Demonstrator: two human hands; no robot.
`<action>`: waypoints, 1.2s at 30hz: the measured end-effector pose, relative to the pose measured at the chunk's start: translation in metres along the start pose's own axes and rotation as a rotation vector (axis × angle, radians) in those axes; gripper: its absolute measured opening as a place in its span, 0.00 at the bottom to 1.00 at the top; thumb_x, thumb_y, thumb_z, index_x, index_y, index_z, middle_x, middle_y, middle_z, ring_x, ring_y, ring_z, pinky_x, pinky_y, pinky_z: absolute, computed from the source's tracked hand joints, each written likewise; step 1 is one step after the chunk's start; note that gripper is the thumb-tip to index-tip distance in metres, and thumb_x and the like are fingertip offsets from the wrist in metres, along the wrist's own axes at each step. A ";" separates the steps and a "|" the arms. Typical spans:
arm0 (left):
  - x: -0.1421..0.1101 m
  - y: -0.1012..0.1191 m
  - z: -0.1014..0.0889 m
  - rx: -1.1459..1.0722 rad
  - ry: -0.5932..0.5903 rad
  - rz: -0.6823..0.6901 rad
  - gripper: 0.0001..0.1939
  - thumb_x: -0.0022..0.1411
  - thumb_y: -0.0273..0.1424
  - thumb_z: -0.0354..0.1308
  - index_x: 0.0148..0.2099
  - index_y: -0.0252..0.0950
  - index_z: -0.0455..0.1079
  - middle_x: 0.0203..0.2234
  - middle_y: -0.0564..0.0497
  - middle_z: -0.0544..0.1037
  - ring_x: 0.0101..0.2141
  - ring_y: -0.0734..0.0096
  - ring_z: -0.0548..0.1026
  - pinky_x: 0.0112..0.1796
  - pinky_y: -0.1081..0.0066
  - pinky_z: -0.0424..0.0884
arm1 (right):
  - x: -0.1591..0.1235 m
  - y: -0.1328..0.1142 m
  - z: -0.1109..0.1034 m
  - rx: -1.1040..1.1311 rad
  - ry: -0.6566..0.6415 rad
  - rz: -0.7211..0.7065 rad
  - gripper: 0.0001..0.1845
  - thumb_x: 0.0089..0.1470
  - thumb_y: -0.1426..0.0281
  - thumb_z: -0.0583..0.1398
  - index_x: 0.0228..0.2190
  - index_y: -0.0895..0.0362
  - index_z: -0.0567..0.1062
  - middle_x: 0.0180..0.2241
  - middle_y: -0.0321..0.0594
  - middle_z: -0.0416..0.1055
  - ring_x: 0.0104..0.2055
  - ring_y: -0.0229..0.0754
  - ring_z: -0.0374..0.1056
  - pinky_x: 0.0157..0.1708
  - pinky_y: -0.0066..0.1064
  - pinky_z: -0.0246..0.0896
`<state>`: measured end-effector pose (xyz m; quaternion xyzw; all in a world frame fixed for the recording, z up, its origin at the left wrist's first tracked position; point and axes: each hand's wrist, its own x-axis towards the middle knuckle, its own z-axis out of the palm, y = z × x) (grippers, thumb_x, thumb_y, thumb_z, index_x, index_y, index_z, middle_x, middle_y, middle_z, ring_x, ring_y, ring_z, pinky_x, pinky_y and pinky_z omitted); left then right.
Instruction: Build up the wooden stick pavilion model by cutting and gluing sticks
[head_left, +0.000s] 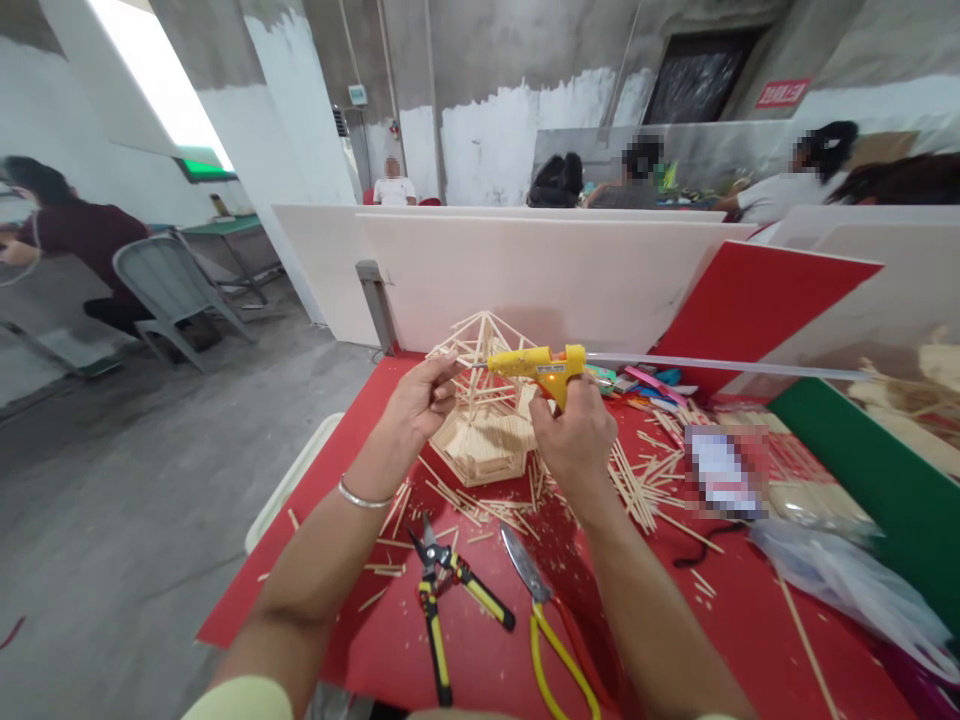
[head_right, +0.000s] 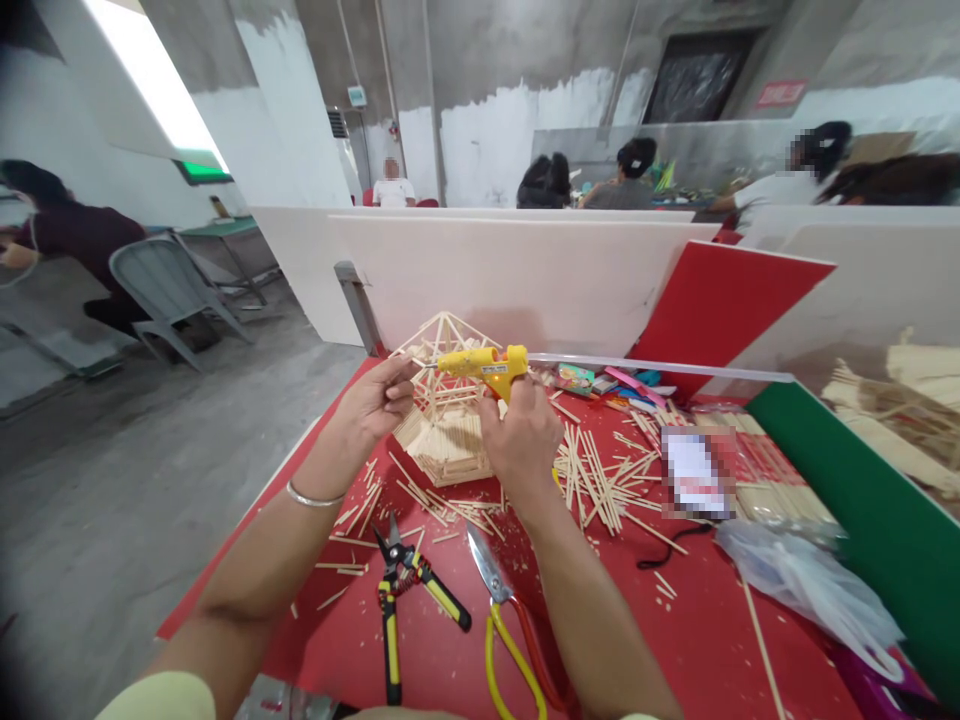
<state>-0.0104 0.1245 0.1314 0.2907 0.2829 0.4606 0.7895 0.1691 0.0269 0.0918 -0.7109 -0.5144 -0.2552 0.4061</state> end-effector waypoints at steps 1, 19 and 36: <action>0.000 0.000 0.001 -0.004 0.001 -0.007 0.14 0.49 0.25 0.69 0.31 0.33 0.65 0.20 0.59 0.70 0.12 0.92 0.56 0.11 0.86 0.44 | 0.000 0.000 0.000 -0.007 -0.002 0.000 0.13 0.58 0.63 0.55 0.39 0.59 0.71 0.34 0.46 0.71 0.33 0.45 0.65 0.31 0.35 0.53; -0.001 -0.019 0.017 0.999 0.001 0.990 0.05 0.59 0.31 0.64 0.37 0.37 0.80 0.33 0.47 0.82 0.26 0.75 0.72 0.28 0.72 0.68 | 0.004 0.024 -0.028 -0.010 0.119 0.076 0.09 0.57 0.63 0.58 0.35 0.56 0.69 0.34 0.45 0.72 0.37 0.47 0.68 0.35 0.38 0.59; -0.005 -0.027 0.020 1.345 -0.080 1.195 0.10 0.66 0.33 0.58 0.43 0.40 0.80 0.39 0.45 0.82 0.39 0.66 0.78 0.38 0.68 0.71 | 0.001 0.027 -0.034 -0.040 0.082 0.073 0.13 0.59 0.64 0.56 0.43 0.58 0.70 0.38 0.49 0.72 0.40 0.49 0.68 0.36 0.39 0.59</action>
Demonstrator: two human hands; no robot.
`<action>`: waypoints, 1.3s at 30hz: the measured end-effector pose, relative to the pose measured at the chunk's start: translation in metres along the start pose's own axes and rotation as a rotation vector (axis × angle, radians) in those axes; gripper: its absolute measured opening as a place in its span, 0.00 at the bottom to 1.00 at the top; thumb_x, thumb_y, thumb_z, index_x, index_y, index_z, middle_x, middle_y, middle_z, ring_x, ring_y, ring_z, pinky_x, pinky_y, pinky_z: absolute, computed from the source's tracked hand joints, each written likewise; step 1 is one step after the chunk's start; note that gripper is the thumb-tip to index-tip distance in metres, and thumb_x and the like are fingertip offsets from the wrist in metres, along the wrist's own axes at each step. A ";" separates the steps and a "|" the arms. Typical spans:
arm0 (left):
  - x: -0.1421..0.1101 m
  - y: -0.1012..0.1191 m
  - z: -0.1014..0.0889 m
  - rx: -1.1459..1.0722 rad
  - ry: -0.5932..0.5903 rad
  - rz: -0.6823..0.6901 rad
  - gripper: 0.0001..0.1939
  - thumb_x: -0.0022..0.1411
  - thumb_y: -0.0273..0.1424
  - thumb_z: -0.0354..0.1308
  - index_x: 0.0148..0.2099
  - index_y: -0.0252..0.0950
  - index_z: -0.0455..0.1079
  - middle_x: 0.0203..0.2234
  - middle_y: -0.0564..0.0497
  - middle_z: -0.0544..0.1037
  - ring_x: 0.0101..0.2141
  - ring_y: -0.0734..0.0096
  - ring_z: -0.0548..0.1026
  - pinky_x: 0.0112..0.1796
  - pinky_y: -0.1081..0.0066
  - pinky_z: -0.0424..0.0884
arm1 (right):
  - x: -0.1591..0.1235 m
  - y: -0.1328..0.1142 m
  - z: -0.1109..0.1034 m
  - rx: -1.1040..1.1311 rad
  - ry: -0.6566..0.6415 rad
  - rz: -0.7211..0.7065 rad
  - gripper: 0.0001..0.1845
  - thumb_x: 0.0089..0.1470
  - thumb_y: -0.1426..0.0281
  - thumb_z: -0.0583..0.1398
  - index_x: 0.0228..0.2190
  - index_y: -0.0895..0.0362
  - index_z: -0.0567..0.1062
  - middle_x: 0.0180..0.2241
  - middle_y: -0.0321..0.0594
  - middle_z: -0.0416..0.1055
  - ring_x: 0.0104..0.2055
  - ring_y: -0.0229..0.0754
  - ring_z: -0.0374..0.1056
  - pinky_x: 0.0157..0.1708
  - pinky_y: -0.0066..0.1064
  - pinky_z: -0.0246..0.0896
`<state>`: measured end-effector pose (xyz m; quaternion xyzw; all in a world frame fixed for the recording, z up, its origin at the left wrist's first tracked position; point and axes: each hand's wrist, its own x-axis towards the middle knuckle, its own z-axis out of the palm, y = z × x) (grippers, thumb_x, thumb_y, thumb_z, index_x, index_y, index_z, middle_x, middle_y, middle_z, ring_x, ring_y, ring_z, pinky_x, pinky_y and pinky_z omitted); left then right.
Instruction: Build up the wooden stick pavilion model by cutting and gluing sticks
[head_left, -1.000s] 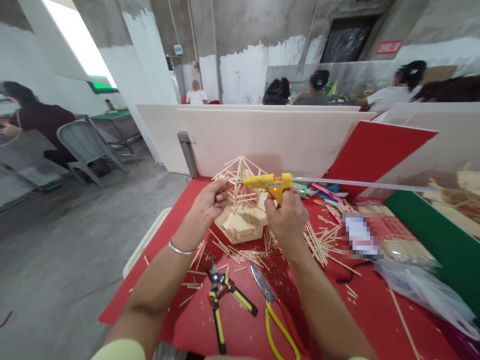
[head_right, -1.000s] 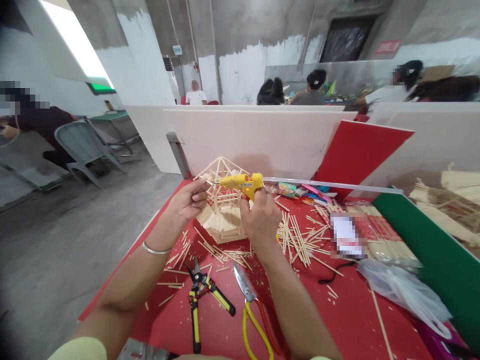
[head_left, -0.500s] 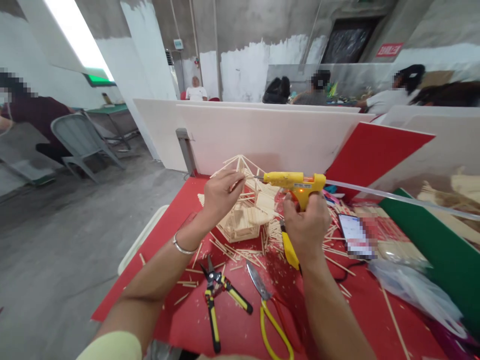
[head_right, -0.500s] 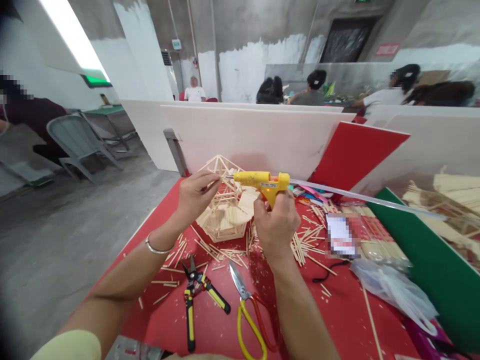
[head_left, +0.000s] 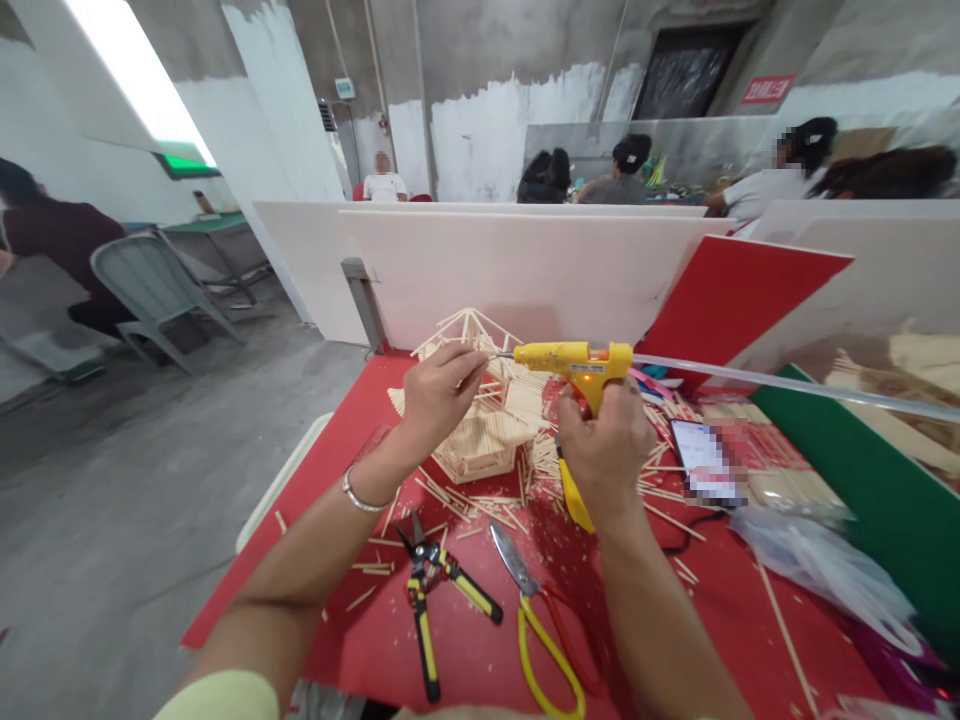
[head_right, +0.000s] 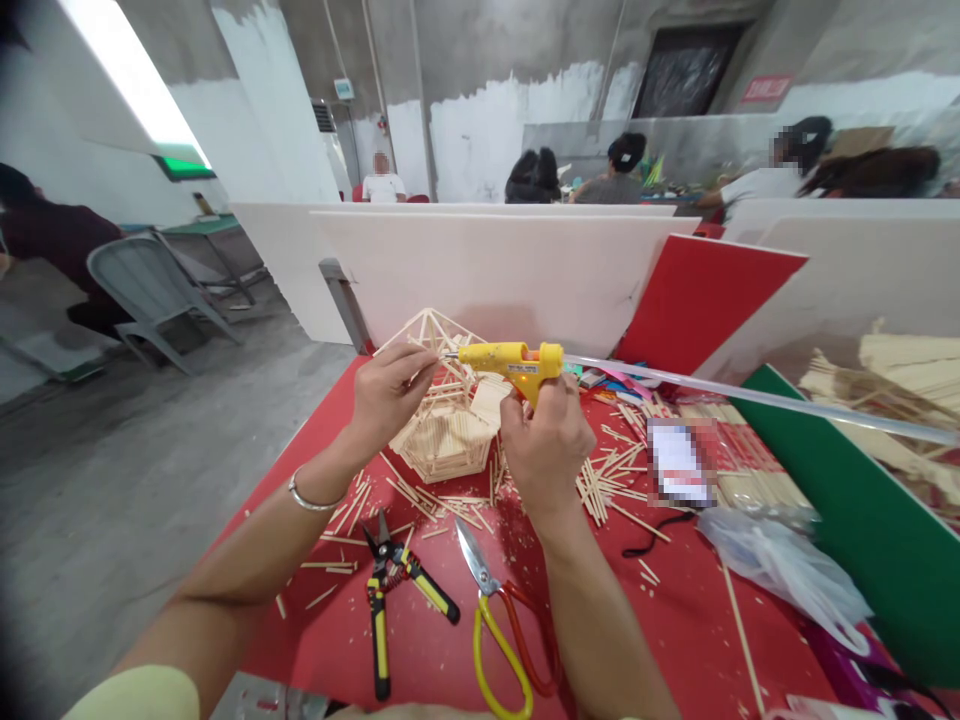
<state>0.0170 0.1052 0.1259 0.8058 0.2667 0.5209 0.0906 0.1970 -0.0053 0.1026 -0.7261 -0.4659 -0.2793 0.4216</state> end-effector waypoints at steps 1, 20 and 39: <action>0.000 -0.001 0.001 -0.007 0.006 0.005 0.09 0.66 0.33 0.58 0.43 0.40 0.80 0.39 0.45 0.82 0.39 0.66 0.78 0.38 0.68 0.71 | 0.000 0.000 0.000 -0.002 0.000 0.001 0.14 0.59 0.64 0.56 0.44 0.58 0.70 0.38 0.49 0.72 0.40 0.50 0.68 0.37 0.39 0.59; 0.027 0.011 -0.006 0.237 -0.362 0.046 0.11 0.53 0.20 0.55 0.21 0.37 0.68 0.22 0.49 0.70 0.23 0.70 0.65 0.27 0.66 0.52 | -0.007 0.031 -0.005 -0.066 -0.006 0.078 0.11 0.57 0.60 0.58 0.35 0.55 0.70 0.33 0.44 0.70 0.34 0.48 0.65 0.31 0.35 0.53; 0.033 0.024 -0.005 0.699 -0.543 0.089 0.14 0.61 0.22 0.48 0.28 0.35 0.73 0.27 0.44 0.75 0.27 0.67 0.69 0.24 0.67 0.51 | -0.014 0.036 -0.001 -0.041 -0.063 0.094 0.12 0.56 0.61 0.58 0.37 0.57 0.71 0.37 0.45 0.71 0.35 0.46 0.65 0.32 0.34 0.54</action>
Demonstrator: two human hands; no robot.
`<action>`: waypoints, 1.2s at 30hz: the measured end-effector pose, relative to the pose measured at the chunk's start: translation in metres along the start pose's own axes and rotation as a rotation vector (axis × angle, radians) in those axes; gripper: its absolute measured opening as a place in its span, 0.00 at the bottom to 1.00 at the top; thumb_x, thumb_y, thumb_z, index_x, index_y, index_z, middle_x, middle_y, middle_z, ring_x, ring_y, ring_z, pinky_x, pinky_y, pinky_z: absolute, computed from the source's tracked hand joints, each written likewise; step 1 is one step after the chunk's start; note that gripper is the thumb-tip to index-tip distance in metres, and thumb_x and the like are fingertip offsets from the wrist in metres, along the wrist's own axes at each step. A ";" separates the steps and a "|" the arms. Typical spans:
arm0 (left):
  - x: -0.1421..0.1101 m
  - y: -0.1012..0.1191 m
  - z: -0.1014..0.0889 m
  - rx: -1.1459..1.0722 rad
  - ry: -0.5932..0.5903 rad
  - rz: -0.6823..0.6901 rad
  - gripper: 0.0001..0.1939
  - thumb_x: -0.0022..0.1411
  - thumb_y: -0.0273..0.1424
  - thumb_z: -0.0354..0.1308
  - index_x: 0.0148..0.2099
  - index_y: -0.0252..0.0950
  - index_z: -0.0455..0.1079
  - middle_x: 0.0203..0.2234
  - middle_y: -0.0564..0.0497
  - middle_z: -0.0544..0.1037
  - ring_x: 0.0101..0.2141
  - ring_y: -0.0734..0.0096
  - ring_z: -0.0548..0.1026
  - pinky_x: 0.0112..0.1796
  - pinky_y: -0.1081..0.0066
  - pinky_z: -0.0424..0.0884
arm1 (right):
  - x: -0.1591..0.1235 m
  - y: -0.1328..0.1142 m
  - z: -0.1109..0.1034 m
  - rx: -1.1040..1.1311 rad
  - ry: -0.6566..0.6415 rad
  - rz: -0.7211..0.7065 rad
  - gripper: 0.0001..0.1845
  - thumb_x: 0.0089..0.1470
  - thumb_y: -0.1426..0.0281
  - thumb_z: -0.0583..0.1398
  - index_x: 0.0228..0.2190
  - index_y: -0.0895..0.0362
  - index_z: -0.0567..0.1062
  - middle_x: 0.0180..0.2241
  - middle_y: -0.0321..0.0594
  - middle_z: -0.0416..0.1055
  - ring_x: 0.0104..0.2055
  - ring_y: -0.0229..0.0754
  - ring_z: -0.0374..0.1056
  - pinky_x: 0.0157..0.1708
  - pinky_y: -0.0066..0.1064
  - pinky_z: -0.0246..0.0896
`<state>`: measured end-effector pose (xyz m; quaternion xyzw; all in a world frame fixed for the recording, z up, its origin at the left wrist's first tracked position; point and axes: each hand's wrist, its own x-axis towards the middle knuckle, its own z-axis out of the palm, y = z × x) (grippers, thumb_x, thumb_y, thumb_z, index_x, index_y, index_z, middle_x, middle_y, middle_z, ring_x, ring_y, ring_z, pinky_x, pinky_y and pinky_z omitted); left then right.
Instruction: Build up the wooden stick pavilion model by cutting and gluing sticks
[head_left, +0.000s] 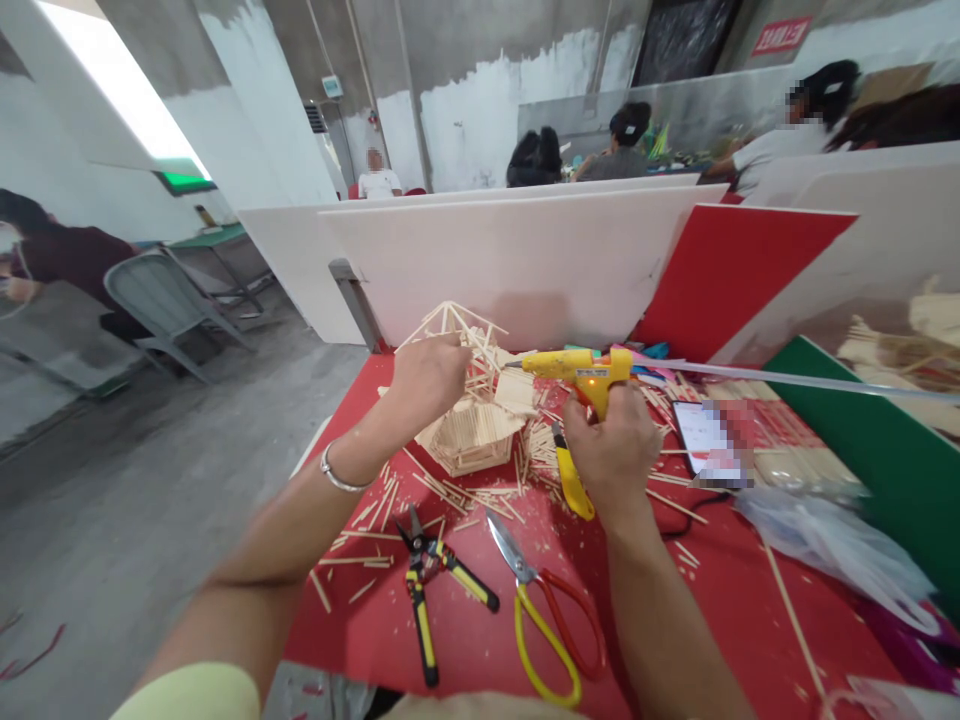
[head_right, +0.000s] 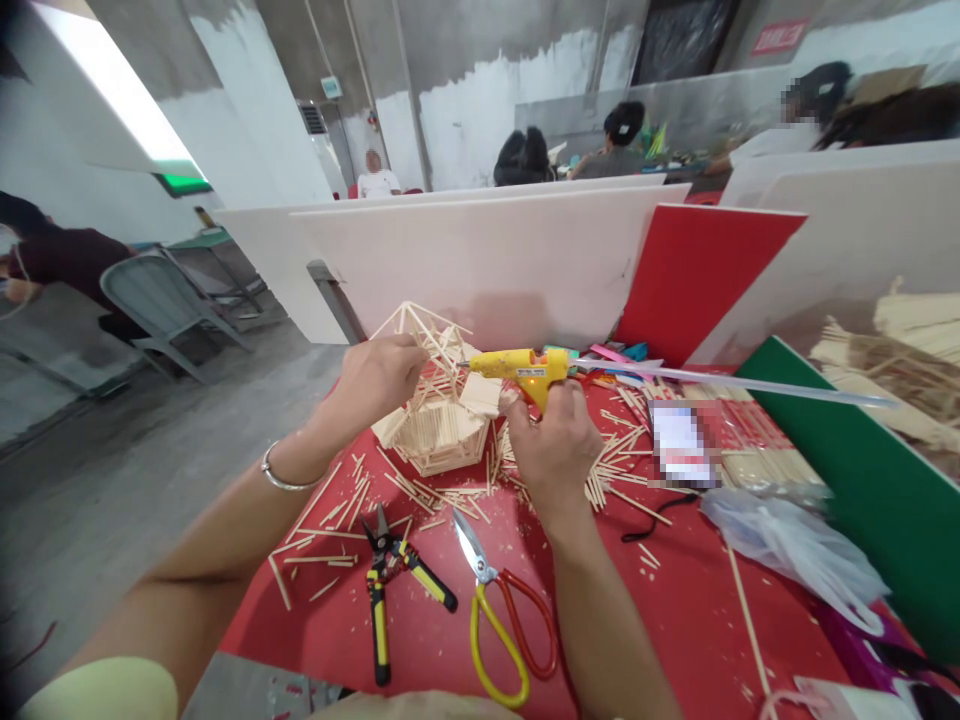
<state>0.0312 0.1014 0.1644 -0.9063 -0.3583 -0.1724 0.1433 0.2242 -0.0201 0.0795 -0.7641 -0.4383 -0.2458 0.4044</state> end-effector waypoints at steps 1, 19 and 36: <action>0.000 0.000 -0.002 0.009 -0.016 -0.008 0.14 0.61 0.22 0.47 0.29 0.35 0.73 0.28 0.44 0.76 0.28 0.67 0.70 0.24 0.67 0.51 | 0.001 -0.002 0.000 -0.003 0.005 -0.015 0.12 0.56 0.62 0.58 0.37 0.57 0.71 0.36 0.45 0.72 0.35 0.46 0.65 0.31 0.33 0.54; -0.009 -0.015 0.013 -0.148 0.095 -0.055 0.14 0.64 0.25 0.48 0.35 0.37 0.75 0.32 0.47 0.78 0.32 0.69 0.71 0.28 0.66 0.54 | 0.018 -0.046 -0.010 -0.206 0.074 -0.424 0.18 0.63 0.68 0.55 0.52 0.58 0.72 0.39 0.44 0.73 0.36 0.42 0.64 0.31 0.34 0.52; -0.011 -0.016 0.011 -0.145 0.075 -0.027 0.14 0.60 0.23 0.48 0.33 0.35 0.76 0.29 0.45 0.77 0.29 0.68 0.70 0.27 0.65 0.54 | 0.019 -0.058 -0.014 -0.305 0.179 -0.503 0.24 0.62 0.66 0.56 0.59 0.54 0.69 0.37 0.42 0.73 0.33 0.41 0.63 0.29 0.34 0.50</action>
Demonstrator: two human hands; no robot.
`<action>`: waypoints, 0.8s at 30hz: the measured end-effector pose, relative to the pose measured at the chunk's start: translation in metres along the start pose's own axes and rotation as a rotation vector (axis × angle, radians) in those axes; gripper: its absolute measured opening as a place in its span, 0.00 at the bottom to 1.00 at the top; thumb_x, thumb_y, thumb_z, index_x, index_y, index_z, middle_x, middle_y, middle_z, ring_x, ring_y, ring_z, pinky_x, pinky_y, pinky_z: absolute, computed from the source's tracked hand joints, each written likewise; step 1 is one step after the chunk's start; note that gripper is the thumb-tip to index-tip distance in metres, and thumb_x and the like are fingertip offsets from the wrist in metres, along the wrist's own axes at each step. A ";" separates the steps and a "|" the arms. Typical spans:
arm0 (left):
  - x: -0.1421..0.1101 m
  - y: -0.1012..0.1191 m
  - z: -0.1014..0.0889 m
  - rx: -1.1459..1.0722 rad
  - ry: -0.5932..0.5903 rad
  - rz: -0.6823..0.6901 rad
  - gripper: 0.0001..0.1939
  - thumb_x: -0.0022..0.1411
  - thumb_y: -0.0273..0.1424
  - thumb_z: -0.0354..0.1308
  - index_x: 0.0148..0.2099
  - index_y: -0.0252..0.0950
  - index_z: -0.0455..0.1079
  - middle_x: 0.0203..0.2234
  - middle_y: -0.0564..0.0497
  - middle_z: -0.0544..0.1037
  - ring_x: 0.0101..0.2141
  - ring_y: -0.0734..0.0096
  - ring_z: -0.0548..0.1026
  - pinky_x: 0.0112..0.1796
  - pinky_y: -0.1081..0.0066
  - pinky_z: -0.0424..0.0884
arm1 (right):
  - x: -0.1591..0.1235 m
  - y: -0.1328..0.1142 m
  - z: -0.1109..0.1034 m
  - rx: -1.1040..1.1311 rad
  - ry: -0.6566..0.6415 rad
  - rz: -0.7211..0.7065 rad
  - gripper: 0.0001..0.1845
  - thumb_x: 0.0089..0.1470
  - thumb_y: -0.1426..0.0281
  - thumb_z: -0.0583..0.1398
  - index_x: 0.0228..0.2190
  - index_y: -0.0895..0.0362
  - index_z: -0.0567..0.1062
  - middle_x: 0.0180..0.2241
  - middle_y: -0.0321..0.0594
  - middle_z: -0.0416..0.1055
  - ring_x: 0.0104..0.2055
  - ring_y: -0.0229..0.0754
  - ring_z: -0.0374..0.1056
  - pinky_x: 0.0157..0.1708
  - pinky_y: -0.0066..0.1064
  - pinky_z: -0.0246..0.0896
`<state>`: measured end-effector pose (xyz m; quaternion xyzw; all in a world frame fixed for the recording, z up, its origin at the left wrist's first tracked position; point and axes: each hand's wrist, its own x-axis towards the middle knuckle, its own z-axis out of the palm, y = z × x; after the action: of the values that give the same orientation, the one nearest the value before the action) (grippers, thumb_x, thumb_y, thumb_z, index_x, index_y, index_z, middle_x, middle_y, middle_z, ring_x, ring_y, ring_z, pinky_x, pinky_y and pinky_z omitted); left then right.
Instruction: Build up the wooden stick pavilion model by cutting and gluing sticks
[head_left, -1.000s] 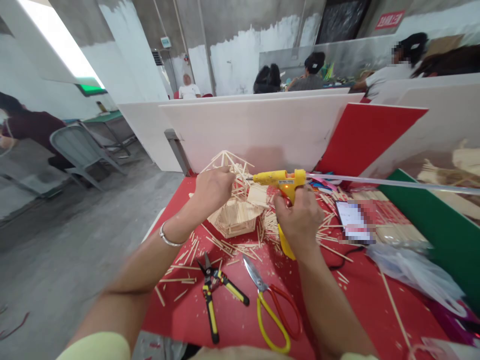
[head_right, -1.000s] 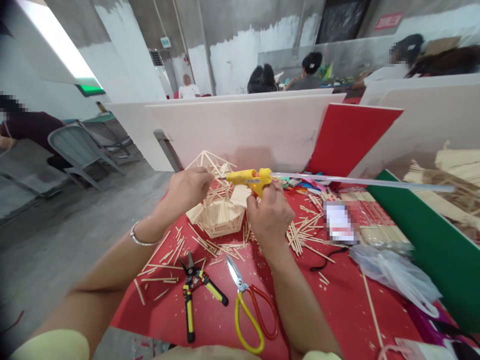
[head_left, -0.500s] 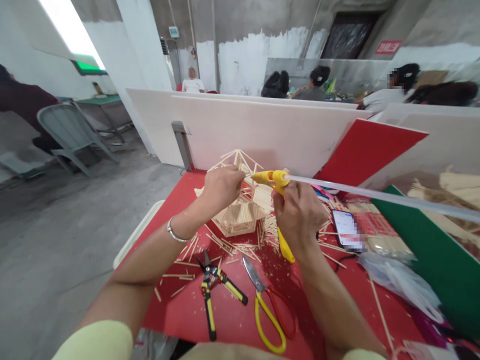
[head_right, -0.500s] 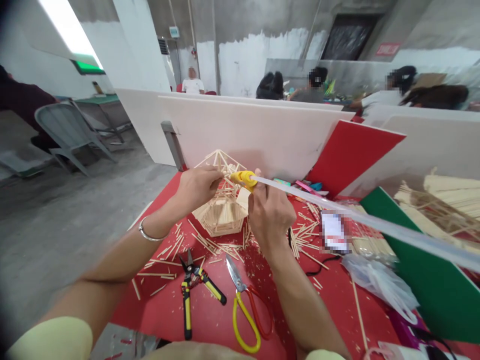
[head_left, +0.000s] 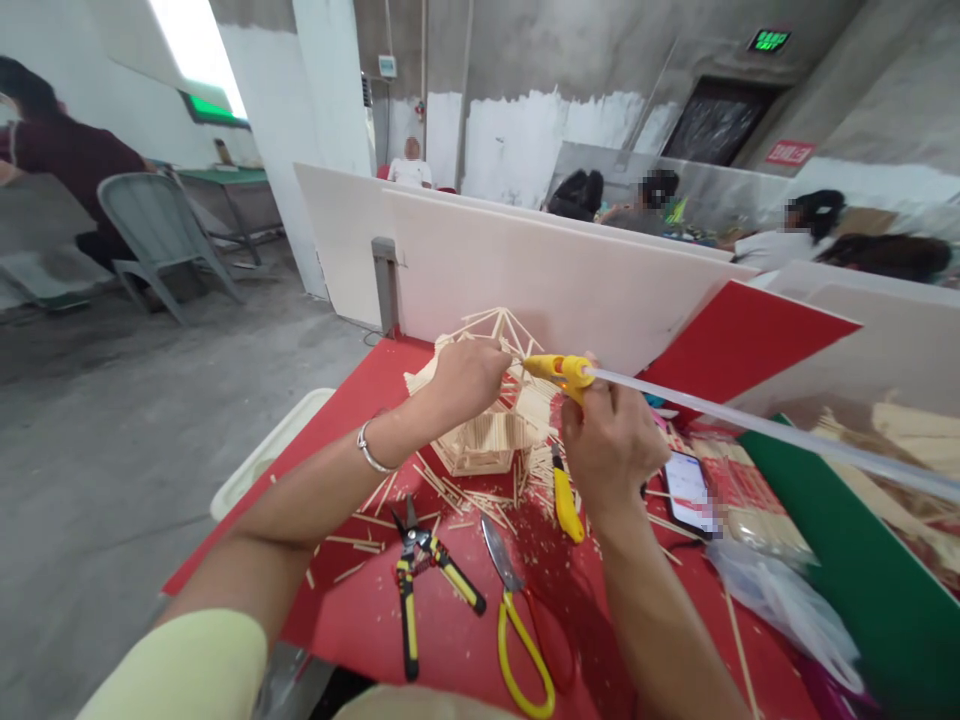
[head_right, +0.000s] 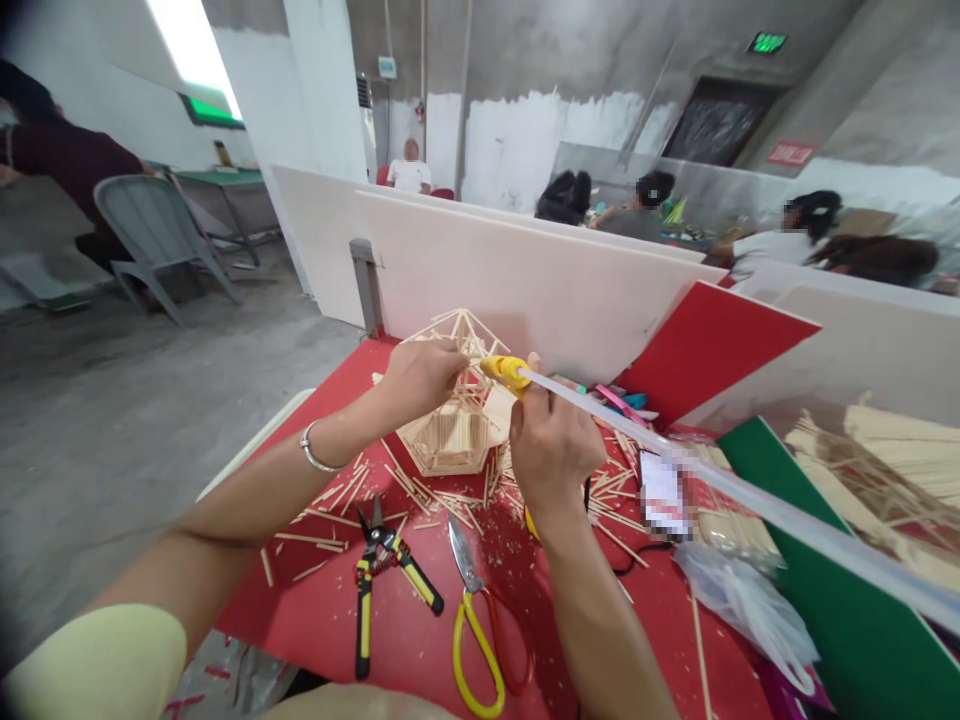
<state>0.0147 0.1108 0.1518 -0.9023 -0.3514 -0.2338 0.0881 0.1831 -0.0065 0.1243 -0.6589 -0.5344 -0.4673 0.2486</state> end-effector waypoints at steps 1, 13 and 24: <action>0.000 0.000 -0.001 -0.001 -0.005 0.000 0.14 0.60 0.23 0.48 0.33 0.35 0.76 0.30 0.45 0.77 0.29 0.68 0.70 0.27 0.65 0.54 | 0.000 0.000 -0.001 0.003 -0.011 -0.009 0.24 0.63 0.66 0.56 0.59 0.55 0.69 0.37 0.42 0.73 0.33 0.41 0.63 0.29 0.34 0.50; 0.002 0.005 -0.004 0.008 -0.008 0.019 0.15 0.59 0.22 0.47 0.33 0.35 0.76 0.30 0.44 0.77 0.29 0.68 0.70 0.26 0.65 0.55 | -0.003 0.002 -0.004 0.036 -0.048 0.001 0.23 0.62 0.66 0.56 0.58 0.55 0.70 0.36 0.43 0.73 0.33 0.42 0.63 0.29 0.33 0.51; 0.005 0.007 0.002 0.073 0.002 0.048 0.15 0.59 0.21 0.47 0.33 0.34 0.76 0.29 0.43 0.76 0.28 0.69 0.69 0.25 0.65 0.54 | -0.016 0.017 0.003 0.081 -0.064 0.104 0.15 0.60 0.65 0.56 0.44 0.56 0.77 0.36 0.43 0.72 0.34 0.42 0.62 0.31 0.34 0.49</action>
<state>0.0238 0.1092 0.1525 -0.9064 -0.3378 -0.2197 0.1269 0.2000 -0.0166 0.1116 -0.6898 -0.5256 -0.4104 0.2819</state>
